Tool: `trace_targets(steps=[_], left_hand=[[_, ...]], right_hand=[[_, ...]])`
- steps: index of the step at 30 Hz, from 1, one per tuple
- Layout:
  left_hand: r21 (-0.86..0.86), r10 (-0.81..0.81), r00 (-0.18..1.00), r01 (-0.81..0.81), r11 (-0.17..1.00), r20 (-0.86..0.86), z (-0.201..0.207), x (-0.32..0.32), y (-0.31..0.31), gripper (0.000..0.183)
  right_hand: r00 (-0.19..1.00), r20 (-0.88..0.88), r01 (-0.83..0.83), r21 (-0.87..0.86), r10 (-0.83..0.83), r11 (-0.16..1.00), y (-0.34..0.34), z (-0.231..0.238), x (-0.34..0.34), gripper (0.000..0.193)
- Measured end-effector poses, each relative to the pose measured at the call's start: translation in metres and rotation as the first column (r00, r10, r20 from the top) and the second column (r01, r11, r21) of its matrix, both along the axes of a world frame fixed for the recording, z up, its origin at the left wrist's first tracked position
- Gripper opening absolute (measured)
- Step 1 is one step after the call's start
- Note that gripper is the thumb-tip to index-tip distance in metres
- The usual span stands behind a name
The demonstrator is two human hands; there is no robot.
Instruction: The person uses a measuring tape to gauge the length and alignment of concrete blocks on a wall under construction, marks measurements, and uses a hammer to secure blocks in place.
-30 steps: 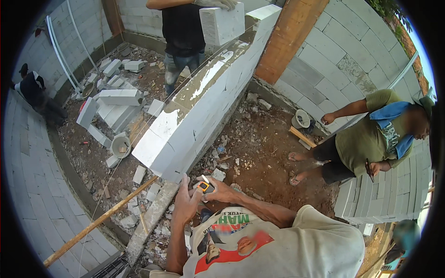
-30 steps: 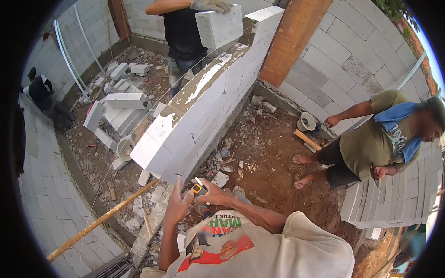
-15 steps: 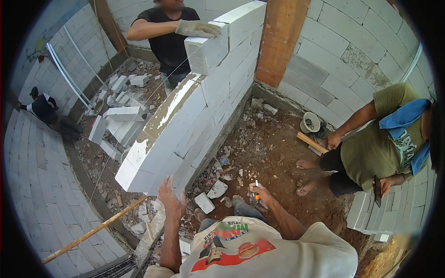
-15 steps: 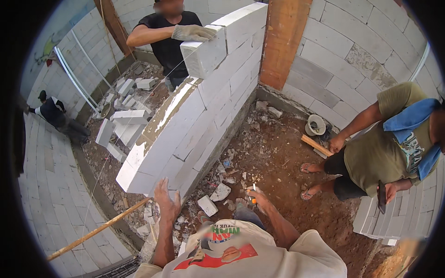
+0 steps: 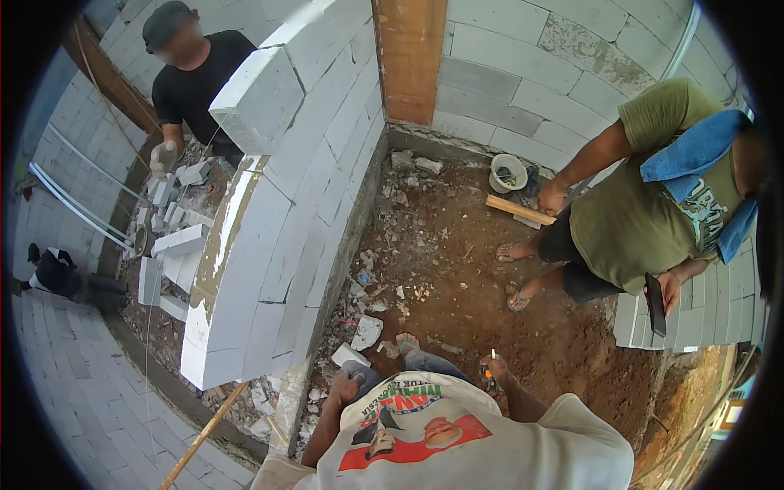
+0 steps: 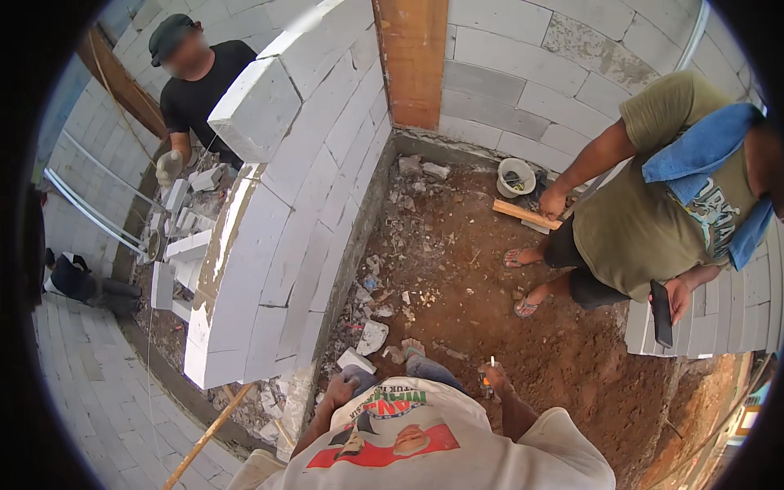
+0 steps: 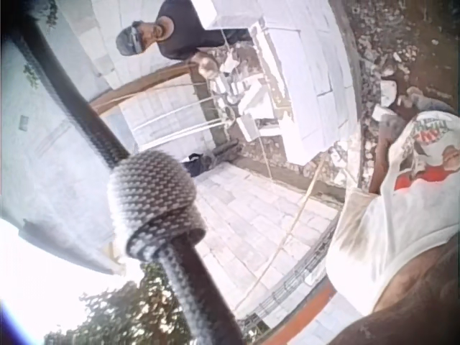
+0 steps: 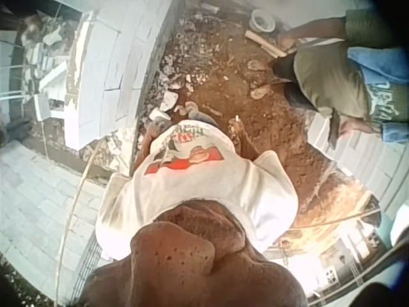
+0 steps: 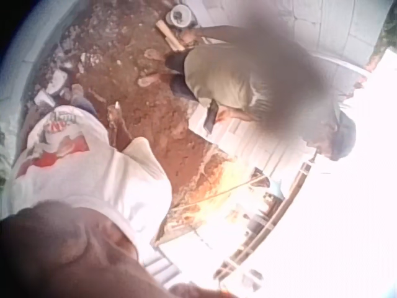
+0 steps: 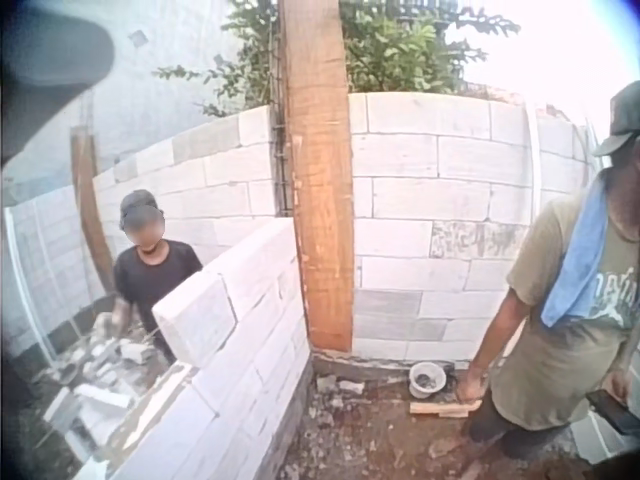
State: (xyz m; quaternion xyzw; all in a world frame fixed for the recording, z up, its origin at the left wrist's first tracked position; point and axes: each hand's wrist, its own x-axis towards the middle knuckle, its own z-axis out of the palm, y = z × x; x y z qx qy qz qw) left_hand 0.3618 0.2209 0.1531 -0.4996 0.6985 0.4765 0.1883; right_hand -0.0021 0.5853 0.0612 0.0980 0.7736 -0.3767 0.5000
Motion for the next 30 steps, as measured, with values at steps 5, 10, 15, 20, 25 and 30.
trace_targets(steps=[5,10,15,20,25,30], left_hand=[[-0.052,0.240,0.939,-0.260,0.964,-0.246,-0.008,-0.013,-0.037,0.041],[0.082,0.211,0.952,-0.197,0.977,-0.223,-0.047,-0.012,-0.056,0.026],[-0.134,-0.121,0.930,0.078,0.988,-0.348,-0.097,0.017,-0.052,0.027],[0.137,0.015,0.994,-0.001,0.991,-0.106,-0.100,0.014,-0.053,0.026],[0.182,0.062,0.997,-0.054,0.982,-0.040,-0.099,-0.036,-0.083,0.025],[0.181,0.106,0.994,-0.099,0.979,-0.034,-0.120,-0.120,-0.145,0.024]], right_hand=[[0.998,0.022,-0.055,-0.142,0.059,0.988,0.035,-0.020,0.025,0.018],[0.934,0.295,0.254,-0.156,-0.201,0.954,0.011,-0.029,0.018,0.022],[0.994,0.076,0.100,-0.242,-0.085,0.965,-0.052,0.033,-0.022,0.028],[0.998,-0.057,-0.019,-0.139,0.011,0.990,-0.116,0.085,-0.073,0.032],[0.992,-0.104,-0.097,-0.235,0.075,0.967,-0.174,0.104,-0.127,0.038],[0.948,-0.161,-0.291,-0.081,0.275,0.953,-0.236,0.076,-0.197,0.036]])
